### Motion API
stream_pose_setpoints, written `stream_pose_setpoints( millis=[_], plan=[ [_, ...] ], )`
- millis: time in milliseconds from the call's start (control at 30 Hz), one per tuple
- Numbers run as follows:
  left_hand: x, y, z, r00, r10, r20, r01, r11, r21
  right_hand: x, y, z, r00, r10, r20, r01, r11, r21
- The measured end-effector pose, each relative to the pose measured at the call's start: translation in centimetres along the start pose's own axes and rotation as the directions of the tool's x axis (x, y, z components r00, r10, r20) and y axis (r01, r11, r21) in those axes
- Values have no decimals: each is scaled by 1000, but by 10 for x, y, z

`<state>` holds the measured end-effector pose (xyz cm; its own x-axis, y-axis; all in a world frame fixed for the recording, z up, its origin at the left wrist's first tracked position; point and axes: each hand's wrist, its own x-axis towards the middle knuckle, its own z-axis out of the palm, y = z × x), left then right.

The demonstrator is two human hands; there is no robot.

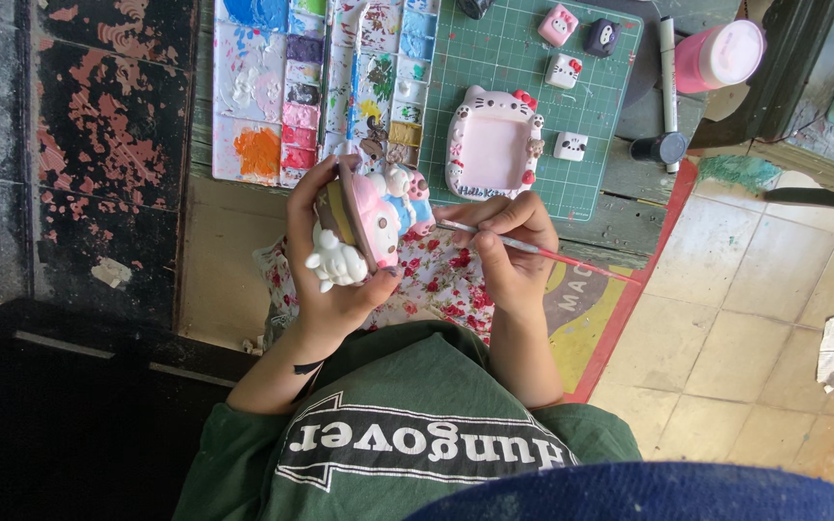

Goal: The person holds a small Sanrio-style plaster figurine in one hand and paints its details with a brush, dipping the brush into a watercolor palette between strokes. They rotate the figurine to reach different sides, then set it down and handle small painted tiles on the table.

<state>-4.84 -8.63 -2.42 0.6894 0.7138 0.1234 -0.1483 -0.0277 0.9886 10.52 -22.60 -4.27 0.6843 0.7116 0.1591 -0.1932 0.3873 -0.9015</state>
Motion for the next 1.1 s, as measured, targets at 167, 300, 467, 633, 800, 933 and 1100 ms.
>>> stream_pose_setpoints(
  millis=[167, 300, 467, 633, 800, 933, 1100],
  plan=[
    [-4, 1, 5, 996, 93, -4, -92, 989, 113, -6, 3, 13, 991, -74, -113, 71, 997, -30],
    [-6, 1, 9, 991, 137, 5, -136, 977, 166, -7, 3, 14, 990, -100, -97, 97, 995, -36],
    [-6, 1, 11, 981, 195, -12, -188, 959, 214, -8, 0, 14, 991, -104, -80, 102, 994, -25],
    [-5, 0, 11, 967, 253, -22, -237, 932, 275, -8, 0, 16, 989, -133, -71, 129, 990, -59],
    [-3, -1, 12, 958, 285, -19, -262, 904, 338, -7, -2, 16, 990, -129, -59, 126, 991, -51],
    [-2, 0, 10, 956, 292, -10, -269, 895, 356, -7, -1, 16, 990, -126, -56, 121, 989, -79],
    [-1, 1, 11, 956, 293, -14, -268, 892, 363, -8, 0, 15, 990, -124, -61, 117, 987, -107]
  ],
)
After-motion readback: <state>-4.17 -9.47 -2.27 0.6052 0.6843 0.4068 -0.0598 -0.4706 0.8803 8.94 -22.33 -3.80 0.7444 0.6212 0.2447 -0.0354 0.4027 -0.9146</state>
